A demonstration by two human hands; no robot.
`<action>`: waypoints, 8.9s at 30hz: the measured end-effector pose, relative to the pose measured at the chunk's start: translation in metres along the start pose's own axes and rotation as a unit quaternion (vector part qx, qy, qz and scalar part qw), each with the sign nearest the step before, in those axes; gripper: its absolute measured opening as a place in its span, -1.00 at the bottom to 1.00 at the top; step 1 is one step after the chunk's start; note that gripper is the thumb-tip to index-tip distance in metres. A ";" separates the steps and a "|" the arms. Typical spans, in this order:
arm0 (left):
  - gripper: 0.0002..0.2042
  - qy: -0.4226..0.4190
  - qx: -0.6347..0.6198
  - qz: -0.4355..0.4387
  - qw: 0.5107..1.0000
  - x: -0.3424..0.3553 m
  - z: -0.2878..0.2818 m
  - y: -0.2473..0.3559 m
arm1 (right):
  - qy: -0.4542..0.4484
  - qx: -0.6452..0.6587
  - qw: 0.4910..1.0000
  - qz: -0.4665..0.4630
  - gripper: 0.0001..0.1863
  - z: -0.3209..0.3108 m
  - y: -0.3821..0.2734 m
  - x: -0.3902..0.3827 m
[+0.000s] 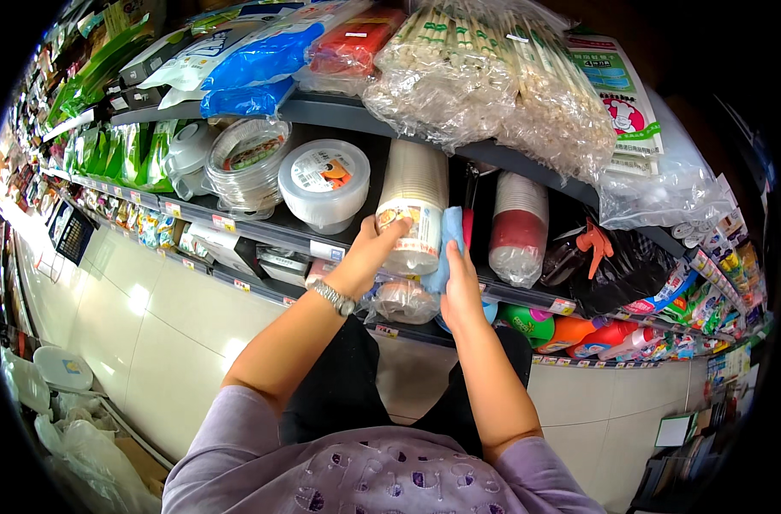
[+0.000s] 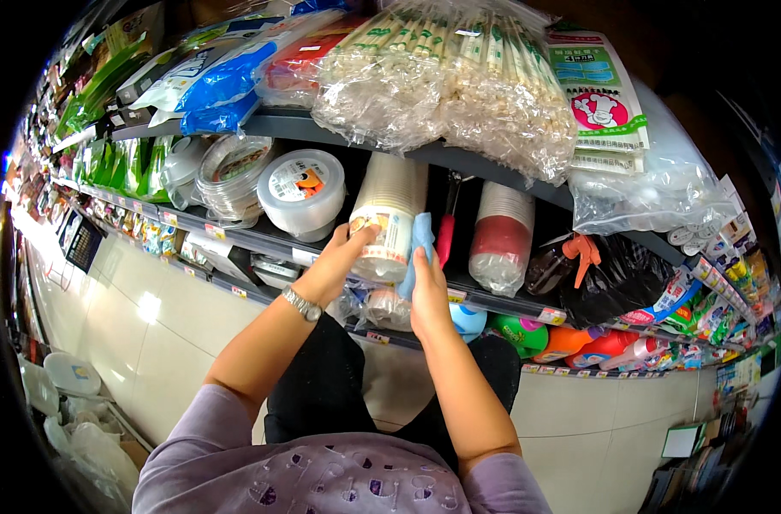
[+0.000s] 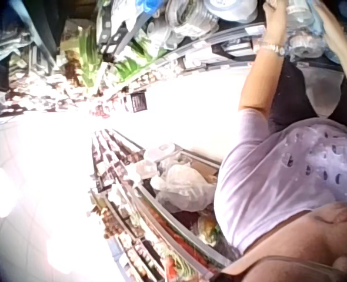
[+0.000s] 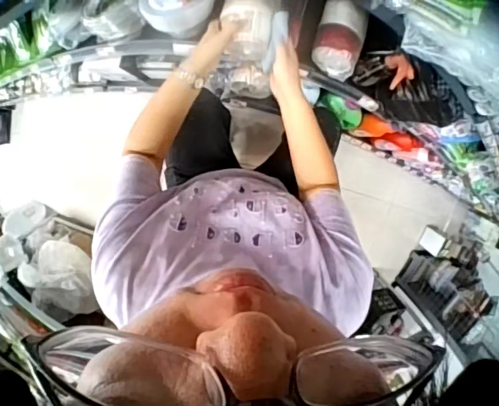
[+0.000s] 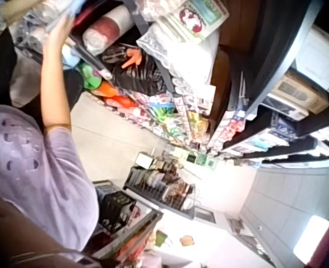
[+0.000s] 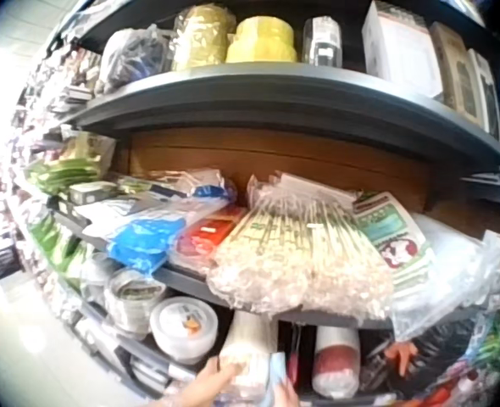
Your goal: The person wipes various items on store shelves with a blue cloth. They handle a metal ladle, stacks of disposable cups, and round plastic food containers, wiping each before placing them back. The person also wipes a small plastic bottle and the shelf surface itself.
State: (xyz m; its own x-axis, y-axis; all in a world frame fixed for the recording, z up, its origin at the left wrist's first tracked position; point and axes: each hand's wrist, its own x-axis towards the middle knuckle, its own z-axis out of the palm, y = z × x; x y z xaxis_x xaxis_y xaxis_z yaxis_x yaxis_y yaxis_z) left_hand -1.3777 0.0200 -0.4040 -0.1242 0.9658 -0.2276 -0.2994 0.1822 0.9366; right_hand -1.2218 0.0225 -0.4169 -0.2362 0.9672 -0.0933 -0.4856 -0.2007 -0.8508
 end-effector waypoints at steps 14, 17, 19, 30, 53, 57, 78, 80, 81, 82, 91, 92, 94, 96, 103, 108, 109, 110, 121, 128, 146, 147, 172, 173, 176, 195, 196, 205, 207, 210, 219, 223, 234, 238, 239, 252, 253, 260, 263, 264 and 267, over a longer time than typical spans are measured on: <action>-0.34 -0.202 -0.227 -0.153 0.941 -0.103 -0.042 -0.048 | -0.049 -0.036 0.998 0.031 -0.39 -0.045 -0.005 -0.148; -0.27 -0.231 -0.246 -0.150 0.929 -0.086 -0.042 -0.053 | -0.025 0.029 0.997 0.066 -0.36 -0.043 -0.010 -0.146; -0.28 -0.238 -0.251 -0.124 0.930 -0.076 -0.037 -0.060 | -0.027 0.019 0.998 0.059 -0.37 -0.045 -0.009 -0.142; -0.39 -0.202 -0.278 -0.080 0.936 -0.061 -0.036 -0.085 | -0.094 -0.247 0.962 -0.060 -0.47 -0.055 0.011 -0.142; -0.10 -0.204 -0.219 0.047 0.953 -0.185 -0.023 -0.059 | -0.065 0.015 0.996 0.062 -0.45 -0.064 0.002 -0.189; -0.21 -0.237 -0.278 0.055 0.929 -0.192 -0.017 -0.051 | -0.045 -0.046 0.998 0.026 -0.45 -0.046 -0.005 -0.203; -0.44 -0.193 -0.391 -0.076 0.897 -0.246 -0.041 -0.063 | -0.103 -0.086 0.991 0.005 -0.46 -0.022 -0.033 -0.252; -0.41 -0.177 -0.370 -0.027 0.912 -0.267 -0.053 -0.064 | -0.061 -0.043 0.997 0.008 -0.51 -0.025 -0.029 -0.241; -0.39 -0.173 -0.357 -0.005 0.918 -0.266 -0.069 -0.077 | -0.034 -0.036 0.998 0.027 -0.51 -0.029 -0.024 -0.230; -0.34 -0.208 -0.394 -0.009 0.895 -0.275 -0.076 -0.075 | -0.005 -0.029 0.998 0.048 -0.51 -0.037 -0.017 -0.216; -0.27 -0.125 -0.356 0.224 0.898 -0.261 -0.123 -0.058 | -0.042 -0.334 0.909 -0.246 -0.64 -0.027 -0.012 -0.028; -0.24 -0.136 -0.347 0.255 0.892 -0.253 -0.124 -0.051 | -0.053 -0.446 0.815 -0.367 -0.66 -0.018 -0.012 -0.003; -0.18 -0.127 -0.338 0.285 0.888 -0.232 -0.136 -0.049 | -0.081 -0.561 0.741 -0.359 -0.67 -0.019 0.004 0.043; -0.15 -0.086 -0.331 0.295 0.892 -0.215 -0.146 -0.049 | -0.121 -0.674 0.690 -0.236 -0.64 -0.035 0.035 0.083; -0.16 0.003 -0.347 0.267 0.899 -0.180 -0.164 -0.070 | -0.240 -0.702 0.663 -0.100 -0.56 -0.014 0.050 0.147; -0.17 0.035 -0.356 0.246 0.901 -0.174 -0.171 -0.082 | -0.189 -0.777 0.577 -0.164 -0.58 -0.007 0.094 0.269; -0.18 0.042 -0.356 0.244 0.901 -0.173 -0.172 -0.085 | -0.184 -0.802 0.536 -0.189 -0.57 0.000 0.103 0.288; -0.18 0.057 -0.356 0.243 0.900 -0.174 -0.175 -0.087 | -0.210 -0.789 0.546 -0.187 -0.56 0.031 0.093 0.282; -0.20 0.085 -0.353 0.225 0.904 -0.177 -0.181 -0.094 | 0.020 -0.824 0.560 -0.084 -0.50 0.002 0.046 0.372; -0.22 0.065 -0.344 0.231 0.908 -0.172 -0.178 -0.090 | 0.096 -0.821 0.562 -0.044 -0.46 -0.005 0.061 0.337; -0.25 0.047 -0.349 0.235 0.906 -0.167 -0.171 -0.089 | -0.200 -0.843 0.490 -0.097 -0.61 0.009 0.024 0.111; -0.26 0.051 -0.350 0.235 0.906 -0.165 -0.172 -0.089 | -0.171 -0.851 0.485 -0.104 -0.58 0.003 0.033 0.132; -0.31 0.092 -0.321 0.241 0.911 -0.154 -0.185 -0.095 | -0.129 -0.821 0.493 -0.256 -0.59 0.012 0.083 0.372; -0.31 0.082 -0.317 0.244 0.913 -0.154 -0.183 -0.094 | -0.156 -0.815 0.490 -0.268 -0.60 0.003 0.079 0.362; -0.31 0.049 -0.304 0.271 0.912 -0.151 -0.179 -0.090 | -0.221 -0.801 0.488 -0.266 -0.61 -0.017 0.063 0.315; -0.05 -0.079 -0.238 0.197 0.948 -0.228 -0.117 -0.067 | -0.166 -0.546 0.773 -0.277 -0.72 -0.027 -0.023 0.005; -0.05 -0.088 -0.231 0.188 0.951 -0.230 -0.111 -0.068 | -0.156 -0.508 0.790 -0.305 -0.70 -0.030 -0.019 -0.013; -0.05 -0.163 -0.166 0.059 0.971 -0.234 -0.046 -0.060 | -0.040 -0.176 0.977 -0.113 -0.64 -0.060 -0.006 -0.152; -0.09 -0.168 -0.169 0.010 0.971 -0.223 -0.041 -0.071 | -0.033 -0.164 0.979 -0.119 -0.62 -0.061 -0.017 -0.166; -0.30 -0.133 -0.157 0.029 0.978 -0.203 -0.022 -0.074 | -0.029 -0.160 0.974 -0.159 -0.64 -0.065 -0.017 -0.174; -0.47 -0.175 -0.246 -0.103 0.948 -0.079 0.007 -0.023 | -0.053 -0.241 0.959 -0.140 -0.62 -0.065 -0.015 -0.094; -0.51 -0.179 -0.216 -0.084 0.956 -0.002 0.002 0.000 | -0.059 -0.151 0.978 -0.133 -0.63 -0.064 -0.004 -0.016; -0.15 -0.124 0.216 0.199 0.948 -0.009 -0.015 -0.018 | -0.009 -0.125 0.984 -0.129 -0.65 -0.074 0.035 -0.035; -0.25 -0.131 0.279 0.241 0.920 0.009 -0.026 -0.024 | -0.002 -0.099 0.990 -0.103 -0.65 -0.074 0.040 -0.055; -0.27 -0.135 0.289 0.231 0.919 0.012 -0.026 -0.019 | 0.004 -0.104 0.989 -0.103 -0.65 -0.075 0.039 -0.060; -0.42 -0.119 0.333 0.278 0.893 0.029 -0.041 0.001 | -0.010 -0.119 0.990 -0.069 -0.61 -0.093 0.047 -0.080; -0.42 -0.118 0.336 0.281 0.891 0.027 -0.040 0.003 | -0.009 -0.117 0.990 -0.072 -0.60 -0.098 0.053 -0.079; -0.46 -0.012 0.425 0.394 0.815 0.006 -0.034 -0.006 | 0.001 -0.096 0.993 -0.072 -0.59 -0.090 0.053 -0.084; -0.53 0.055 0.449 0.430 0.781 -0.019 -0.033 -0.012 | -0.001 -0.075 0.996 -0.056 -0.59 -0.095 0.051 -0.089; -0.57 0.104 0.413 0.422 0.800 -0.022 -0.038 -0.015 | 0.001 -0.065 0.997 -0.050 -0.59 -0.095 0.049 -0.090; -0.64 0.248 0.257 0.386 0.851 -0.029 -0.065 -0.020 | 0.032 0.016 0.999 -0.022 -0.60 -0.089 0.040 -0.094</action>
State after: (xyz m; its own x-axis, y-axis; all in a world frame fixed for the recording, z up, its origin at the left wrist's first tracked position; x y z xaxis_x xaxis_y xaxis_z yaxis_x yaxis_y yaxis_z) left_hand -1.4299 -0.0239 -0.4330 -0.5187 0.6610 0.5422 0.4893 -0.2905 0.8223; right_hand -1.1445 -0.0631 -0.4881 -0.1602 0.9829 -0.0909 -0.5205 -0.1624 -0.8383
